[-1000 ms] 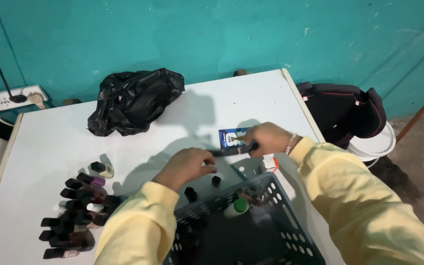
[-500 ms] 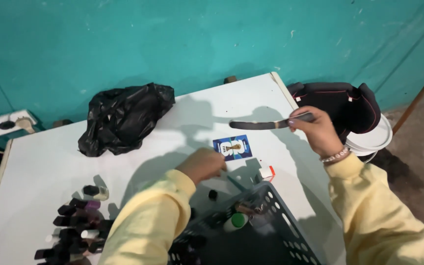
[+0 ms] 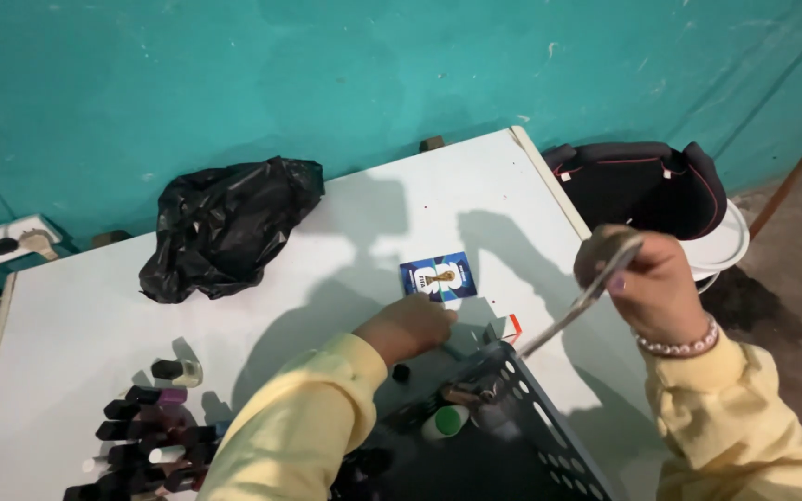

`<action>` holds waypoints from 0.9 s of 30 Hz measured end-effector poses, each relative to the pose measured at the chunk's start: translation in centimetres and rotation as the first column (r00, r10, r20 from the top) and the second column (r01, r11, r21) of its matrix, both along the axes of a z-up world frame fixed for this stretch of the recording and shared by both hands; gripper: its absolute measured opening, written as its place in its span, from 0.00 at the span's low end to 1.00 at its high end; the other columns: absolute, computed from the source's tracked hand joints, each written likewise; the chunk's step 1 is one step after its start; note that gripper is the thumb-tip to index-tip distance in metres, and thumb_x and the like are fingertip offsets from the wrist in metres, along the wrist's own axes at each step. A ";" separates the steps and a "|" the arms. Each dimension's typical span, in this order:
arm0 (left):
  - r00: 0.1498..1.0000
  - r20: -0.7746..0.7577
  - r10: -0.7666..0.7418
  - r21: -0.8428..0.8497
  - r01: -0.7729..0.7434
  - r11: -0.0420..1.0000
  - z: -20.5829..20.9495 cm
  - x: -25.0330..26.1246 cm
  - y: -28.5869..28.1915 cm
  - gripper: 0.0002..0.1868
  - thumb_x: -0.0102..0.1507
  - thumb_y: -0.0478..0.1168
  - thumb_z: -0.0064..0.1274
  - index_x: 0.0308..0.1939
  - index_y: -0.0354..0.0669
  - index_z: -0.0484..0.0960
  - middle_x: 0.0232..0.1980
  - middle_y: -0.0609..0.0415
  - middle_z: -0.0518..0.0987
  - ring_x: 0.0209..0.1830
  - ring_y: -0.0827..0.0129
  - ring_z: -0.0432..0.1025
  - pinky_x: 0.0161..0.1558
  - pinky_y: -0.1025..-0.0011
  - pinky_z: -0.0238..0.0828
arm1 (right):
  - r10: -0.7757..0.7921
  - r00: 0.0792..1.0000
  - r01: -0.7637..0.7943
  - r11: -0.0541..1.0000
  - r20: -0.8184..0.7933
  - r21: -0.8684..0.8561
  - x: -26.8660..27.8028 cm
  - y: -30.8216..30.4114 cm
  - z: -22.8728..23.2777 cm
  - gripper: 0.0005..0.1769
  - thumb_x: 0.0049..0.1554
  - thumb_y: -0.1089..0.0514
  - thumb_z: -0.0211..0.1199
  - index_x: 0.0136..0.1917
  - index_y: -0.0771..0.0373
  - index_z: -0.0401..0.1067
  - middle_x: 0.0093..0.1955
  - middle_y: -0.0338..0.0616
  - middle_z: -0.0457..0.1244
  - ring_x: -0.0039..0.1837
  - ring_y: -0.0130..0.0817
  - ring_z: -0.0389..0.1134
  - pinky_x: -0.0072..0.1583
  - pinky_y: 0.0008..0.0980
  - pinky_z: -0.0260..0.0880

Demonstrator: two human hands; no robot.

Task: Sorting and organizing multiple bottles of nail polish into a grey plastic basket on a white table.

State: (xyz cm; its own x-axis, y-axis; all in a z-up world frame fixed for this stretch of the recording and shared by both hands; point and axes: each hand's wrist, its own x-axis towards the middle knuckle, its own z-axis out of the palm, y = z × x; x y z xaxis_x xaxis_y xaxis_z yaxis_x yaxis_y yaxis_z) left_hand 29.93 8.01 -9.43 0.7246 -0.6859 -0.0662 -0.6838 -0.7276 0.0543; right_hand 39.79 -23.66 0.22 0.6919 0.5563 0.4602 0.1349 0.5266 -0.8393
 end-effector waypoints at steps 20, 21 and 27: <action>0.781 0.301 0.548 -0.359 -0.440 0.823 14.8 -11.3 1.1 0.05 0.62 0.34 0.54 0.41 0.41 0.77 0.44 0.49 0.78 0.35 0.55 0.75 0.38 0.60 0.70 | 0.428 0.665 -0.003 0.821 0.612 -0.570 -7.1 4.6 2.9 0.16 0.52 0.59 0.75 0.51 0.65 0.75 0.49 0.46 0.70 0.50 0.39 0.73 0.51 0.35 0.72; 0.765 0.122 0.632 -0.623 -0.437 0.649 15.3 -12.1 0.7 0.06 0.63 0.36 0.55 0.42 0.40 0.77 0.45 0.49 0.78 0.36 0.52 0.74 0.37 0.59 0.69 | 0.396 0.643 0.027 0.844 0.656 -0.536 -7.1 4.4 2.9 0.19 0.51 0.58 0.75 0.54 0.65 0.75 0.51 0.46 0.70 0.52 0.39 0.72 0.54 0.35 0.72; 0.860 -0.161 0.484 -0.825 -0.387 0.412 17.5 -16.3 -3.9 0.05 0.65 0.36 0.55 0.43 0.41 0.78 0.42 0.54 0.77 0.36 0.62 0.76 0.39 0.68 0.73 | 0.199 0.835 0.114 0.849 0.512 -0.516 -5.1 1.8 2.6 0.19 0.54 0.63 0.71 0.58 0.66 0.75 0.49 0.41 0.70 0.52 0.30 0.70 0.57 0.30 0.71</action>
